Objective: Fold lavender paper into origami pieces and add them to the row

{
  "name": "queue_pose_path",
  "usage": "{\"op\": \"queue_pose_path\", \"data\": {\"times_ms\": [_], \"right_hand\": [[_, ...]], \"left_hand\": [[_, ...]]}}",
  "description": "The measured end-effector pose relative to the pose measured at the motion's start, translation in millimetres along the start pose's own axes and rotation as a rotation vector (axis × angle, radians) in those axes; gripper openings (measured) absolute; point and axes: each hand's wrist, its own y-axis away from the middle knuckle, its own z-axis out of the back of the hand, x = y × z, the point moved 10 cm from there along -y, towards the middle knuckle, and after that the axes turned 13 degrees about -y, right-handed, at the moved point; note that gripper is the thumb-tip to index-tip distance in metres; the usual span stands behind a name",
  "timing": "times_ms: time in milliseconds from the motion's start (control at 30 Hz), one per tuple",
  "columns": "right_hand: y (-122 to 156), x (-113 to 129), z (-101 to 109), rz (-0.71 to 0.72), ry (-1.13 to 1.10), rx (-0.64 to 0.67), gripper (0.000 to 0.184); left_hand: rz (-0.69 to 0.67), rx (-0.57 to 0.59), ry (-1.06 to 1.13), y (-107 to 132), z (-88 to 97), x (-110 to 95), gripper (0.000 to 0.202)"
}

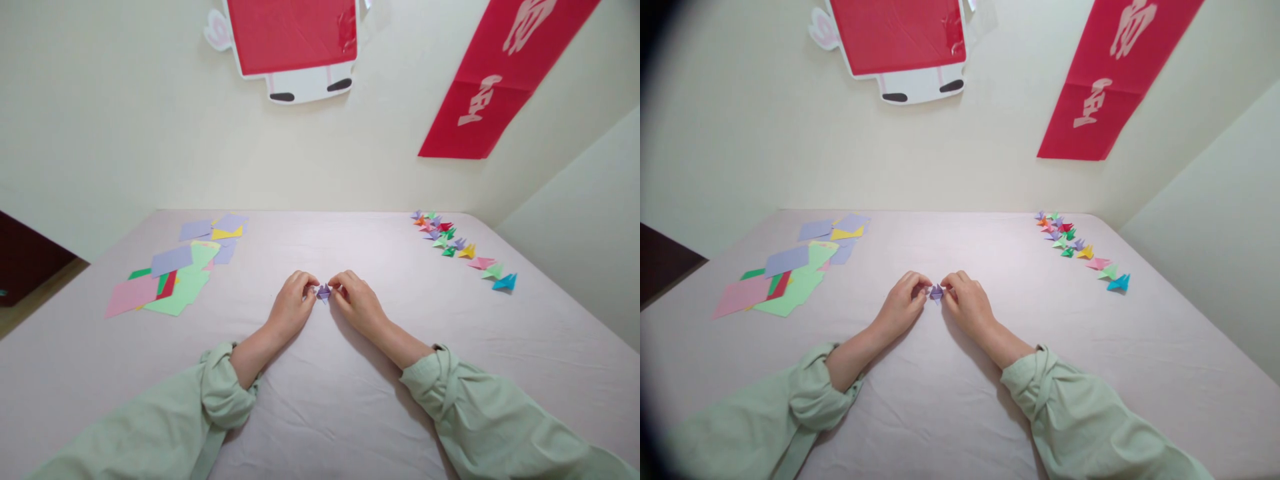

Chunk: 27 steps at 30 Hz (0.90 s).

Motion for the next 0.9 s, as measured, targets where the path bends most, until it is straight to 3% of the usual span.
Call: {"op": "queue_pose_path", "data": {"times_ms": [333, 500, 667, 900], "right_hand": [[-2, 1, -8, 0.017, -0.011, 0.054, 0.01], [-5, -8, 7, -0.021, -0.057, -0.005, 0.007], [-11, -34, 60, -0.095, 0.015, -0.163, 0.007], [21, -90, 172, -0.206, 0.276, -0.431, 0.008]], "left_hand": [[-0.052, 0.017, -0.053, 1, -4.5, -1, 0.016], [-0.033, 0.018, -0.045, 1, -2.8, 2, 0.018], [-0.019, 0.02, -0.018, 0, -0.3, 3, 0.016], [-0.038, 0.018, -0.016, -3, -3.0, 2, 0.013]]}}
